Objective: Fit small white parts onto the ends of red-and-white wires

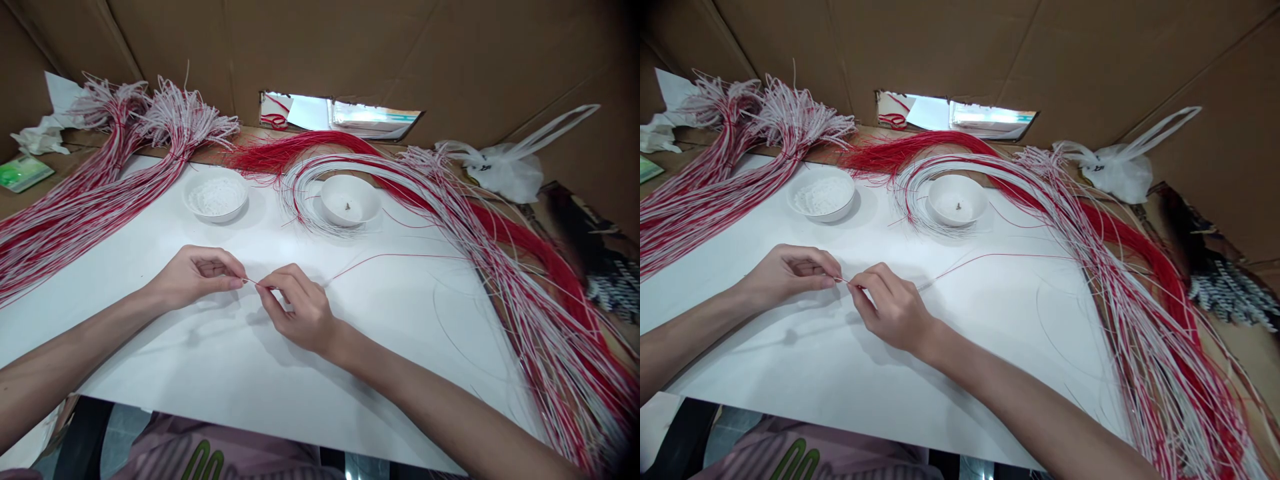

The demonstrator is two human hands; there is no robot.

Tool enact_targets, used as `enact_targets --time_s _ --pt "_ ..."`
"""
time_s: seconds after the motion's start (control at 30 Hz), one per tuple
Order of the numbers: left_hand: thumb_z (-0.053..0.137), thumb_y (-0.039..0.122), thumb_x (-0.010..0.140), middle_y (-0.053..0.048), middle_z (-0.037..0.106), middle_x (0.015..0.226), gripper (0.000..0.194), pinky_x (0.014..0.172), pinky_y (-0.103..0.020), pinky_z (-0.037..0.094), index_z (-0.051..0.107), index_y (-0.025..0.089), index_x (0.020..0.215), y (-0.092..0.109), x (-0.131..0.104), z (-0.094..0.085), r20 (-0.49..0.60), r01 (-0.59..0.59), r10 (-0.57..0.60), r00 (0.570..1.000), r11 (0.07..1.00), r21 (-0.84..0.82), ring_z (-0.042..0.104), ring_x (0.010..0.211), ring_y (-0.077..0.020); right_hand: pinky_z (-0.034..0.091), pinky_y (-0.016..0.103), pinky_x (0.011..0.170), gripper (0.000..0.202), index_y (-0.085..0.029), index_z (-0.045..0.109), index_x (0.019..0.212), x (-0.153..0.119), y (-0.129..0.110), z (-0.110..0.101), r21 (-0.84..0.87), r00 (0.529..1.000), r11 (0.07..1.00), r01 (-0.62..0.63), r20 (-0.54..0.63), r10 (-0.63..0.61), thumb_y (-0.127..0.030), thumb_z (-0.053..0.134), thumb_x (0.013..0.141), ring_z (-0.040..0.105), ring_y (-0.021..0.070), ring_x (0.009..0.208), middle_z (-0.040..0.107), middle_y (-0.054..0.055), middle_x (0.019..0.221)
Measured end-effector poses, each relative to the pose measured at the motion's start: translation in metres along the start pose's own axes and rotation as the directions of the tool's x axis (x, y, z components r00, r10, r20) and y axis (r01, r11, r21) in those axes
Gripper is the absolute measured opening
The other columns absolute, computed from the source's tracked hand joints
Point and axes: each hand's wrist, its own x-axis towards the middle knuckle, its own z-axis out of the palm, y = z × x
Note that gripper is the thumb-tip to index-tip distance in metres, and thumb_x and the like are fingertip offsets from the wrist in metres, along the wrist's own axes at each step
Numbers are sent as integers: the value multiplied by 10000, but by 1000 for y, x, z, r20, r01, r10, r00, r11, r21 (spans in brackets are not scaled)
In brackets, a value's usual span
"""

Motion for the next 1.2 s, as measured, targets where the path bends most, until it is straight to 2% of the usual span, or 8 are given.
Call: enact_targets --time_s 0.33,0.67,0.87,1.2 --pt "819 322 663 -40 726 796 204 697 -252 561 732 172 769 -1 0 -1 -1 -8 8 1000 1000 13 663 739 -148 462 218 508 142 -207 521 952 0 -2 -1 -5 1000 1000 -16 13 16 -85 549 886 598 109 686 635 5 769" --pt "801 243 688 -14 707 765 104 638 -204 507 742 186 753 2 0 0 4 -49 50 999 999 -21 623 695 -110 472 213 519 138 -195 536 947 -1 0 0 2 1000 1000 5 12 -5 -78 565 880 594 103 674 633 7 770" --pt "762 254 747 -32 720 804 78 696 -236 514 742 187 781 1 -2 0 13 -120 119 993 991 65 639 764 -141 481 214 531 168 -188 539 945 0 0 0 -2 1000 1000 22 4 -22 -55 591 857 596 106 674 635 8 762" --pt "760 277 749 -27 729 798 88 710 -263 531 743 198 785 1 -3 2 18 -109 108 994 987 117 652 760 -158 480 193 539 129 -177 547 951 0 0 0 -15 999 1000 20 28 -20 -78 582 877 612 91 700 641 12 790"
